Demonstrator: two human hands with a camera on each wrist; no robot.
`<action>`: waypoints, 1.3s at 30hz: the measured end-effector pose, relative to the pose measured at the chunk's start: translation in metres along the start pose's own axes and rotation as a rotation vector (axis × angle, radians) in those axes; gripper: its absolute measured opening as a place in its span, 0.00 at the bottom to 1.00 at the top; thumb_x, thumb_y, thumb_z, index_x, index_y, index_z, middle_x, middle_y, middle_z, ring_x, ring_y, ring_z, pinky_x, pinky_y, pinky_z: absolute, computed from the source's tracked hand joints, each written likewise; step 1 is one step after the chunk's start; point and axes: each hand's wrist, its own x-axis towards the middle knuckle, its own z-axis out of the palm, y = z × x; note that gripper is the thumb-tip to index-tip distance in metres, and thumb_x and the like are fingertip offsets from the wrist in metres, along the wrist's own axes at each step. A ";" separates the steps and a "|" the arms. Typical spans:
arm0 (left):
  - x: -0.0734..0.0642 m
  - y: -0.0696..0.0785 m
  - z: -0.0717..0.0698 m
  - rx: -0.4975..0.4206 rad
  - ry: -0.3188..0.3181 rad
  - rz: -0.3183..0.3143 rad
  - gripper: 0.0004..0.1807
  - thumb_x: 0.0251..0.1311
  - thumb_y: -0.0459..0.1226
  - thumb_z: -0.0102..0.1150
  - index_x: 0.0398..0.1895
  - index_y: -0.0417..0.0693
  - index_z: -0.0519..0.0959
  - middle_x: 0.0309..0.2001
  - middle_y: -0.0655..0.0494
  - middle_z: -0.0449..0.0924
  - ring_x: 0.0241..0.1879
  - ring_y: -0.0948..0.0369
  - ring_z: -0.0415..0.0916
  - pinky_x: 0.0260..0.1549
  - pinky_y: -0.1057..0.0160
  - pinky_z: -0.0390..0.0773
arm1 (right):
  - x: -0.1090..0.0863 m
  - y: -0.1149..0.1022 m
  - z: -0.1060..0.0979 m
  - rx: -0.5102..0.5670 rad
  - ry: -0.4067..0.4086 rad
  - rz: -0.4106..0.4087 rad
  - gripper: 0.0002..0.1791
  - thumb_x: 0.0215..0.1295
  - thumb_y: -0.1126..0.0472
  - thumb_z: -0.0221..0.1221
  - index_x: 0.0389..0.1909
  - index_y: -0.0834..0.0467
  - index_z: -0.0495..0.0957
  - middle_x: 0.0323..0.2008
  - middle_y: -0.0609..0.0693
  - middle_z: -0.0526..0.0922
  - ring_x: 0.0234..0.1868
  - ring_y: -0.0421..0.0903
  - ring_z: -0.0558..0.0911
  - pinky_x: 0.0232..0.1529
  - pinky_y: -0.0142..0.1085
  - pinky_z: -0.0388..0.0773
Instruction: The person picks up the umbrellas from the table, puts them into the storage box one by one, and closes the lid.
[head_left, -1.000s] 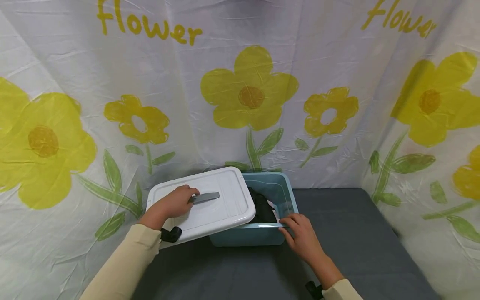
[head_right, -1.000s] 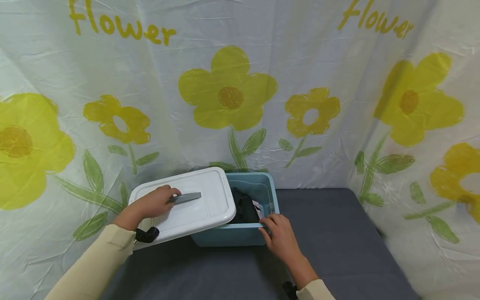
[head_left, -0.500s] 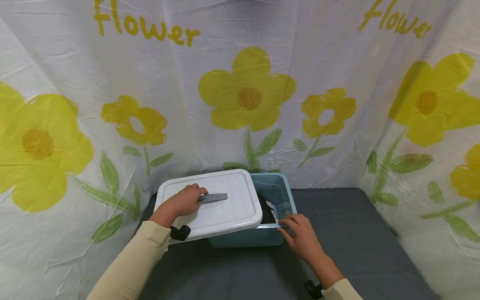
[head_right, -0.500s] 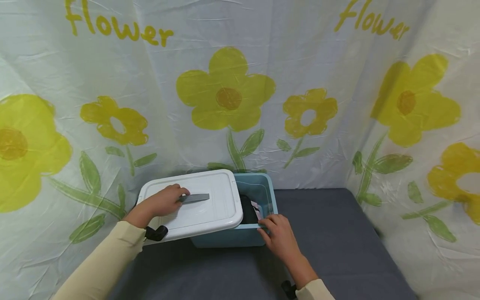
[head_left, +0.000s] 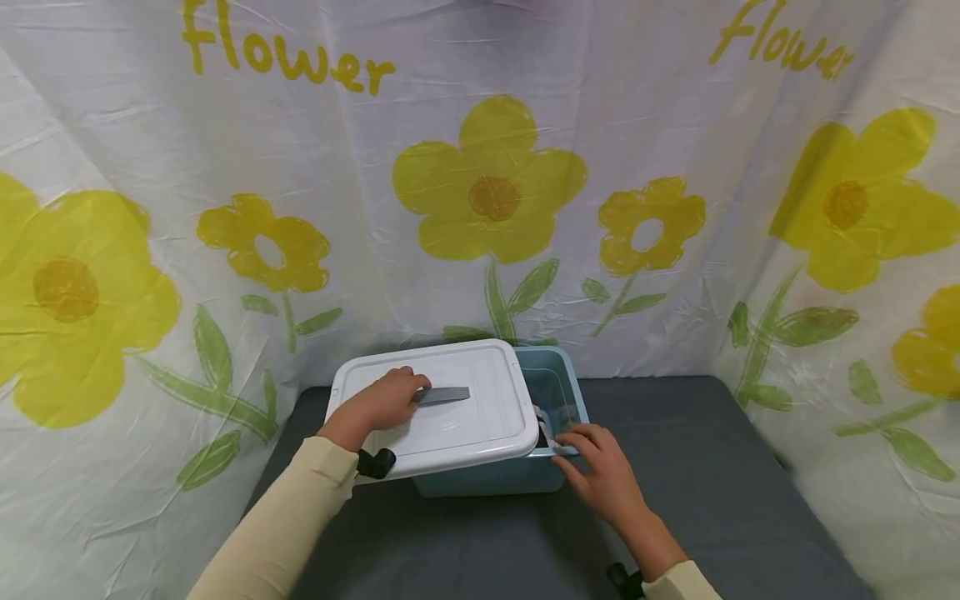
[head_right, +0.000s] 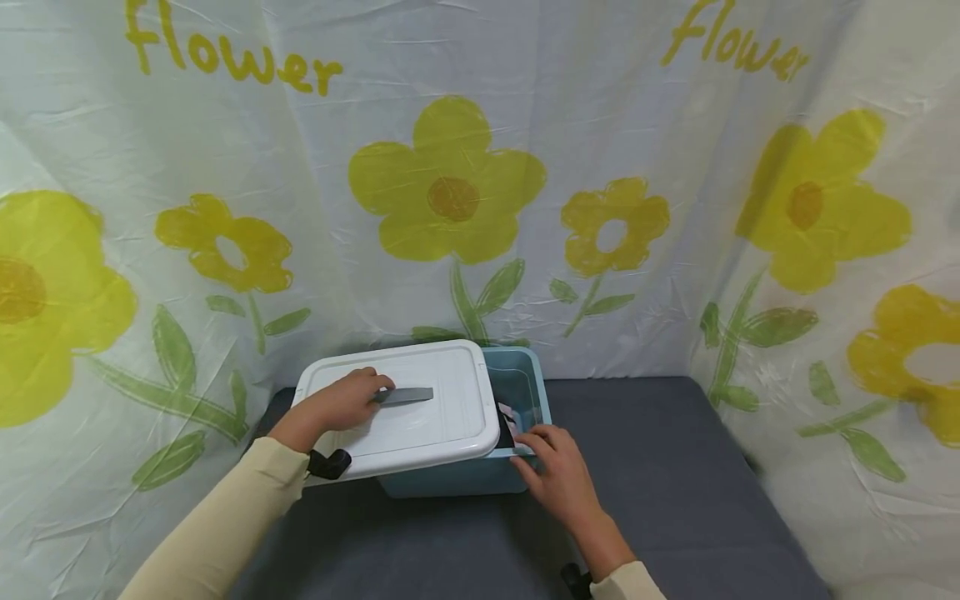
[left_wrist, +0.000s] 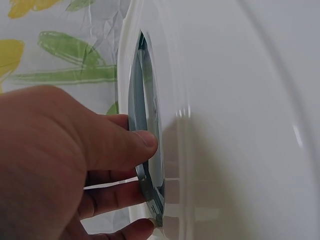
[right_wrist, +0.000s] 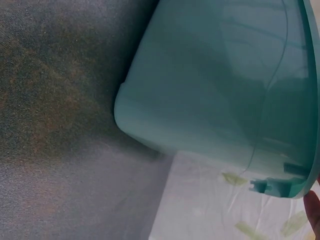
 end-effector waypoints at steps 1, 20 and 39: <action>0.001 0.001 0.000 0.000 -0.001 0.000 0.20 0.62 0.29 0.50 0.59 0.40 0.75 0.46 0.44 0.75 0.47 0.51 0.72 0.51 0.50 0.71 | 0.000 -0.001 0.000 0.000 0.003 0.009 0.21 0.44 0.59 0.74 0.43 0.53 0.82 0.44 0.51 0.79 0.46 0.48 0.77 0.41 0.44 0.77; 0.030 0.027 0.006 -0.016 -0.039 0.004 0.21 0.64 0.29 0.47 0.60 0.45 0.75 0.51 0.45 0.75 0.53 0.50 0.72 0.55 0.51 0.70 | 0.004 -0.008 -0.001 0.019 -0.042 -0.009 0.30 0.43 0.57 0.75 0.52 0.49 0.80 0.59 0.52 0.76 0.60 0.52 0.75 0.50 0.48 0.78; 0.052 0.049 0.005 0.004 -0.033 0.020 0.21 0.64 0.29 0.47 0.60 0.47 0.75 0.50 0.45 0.75 0.51 0.51 0.72 0.54 0.50 0.71 | 0.002 -0.002 -0.003 0.030 -0.021 -0.043 0.23 0.46 0.66 0.72 0.47 0.52 0.84 0.50 0.49 0.83 0.59 0.54 0.77 0.53 0.49 0.76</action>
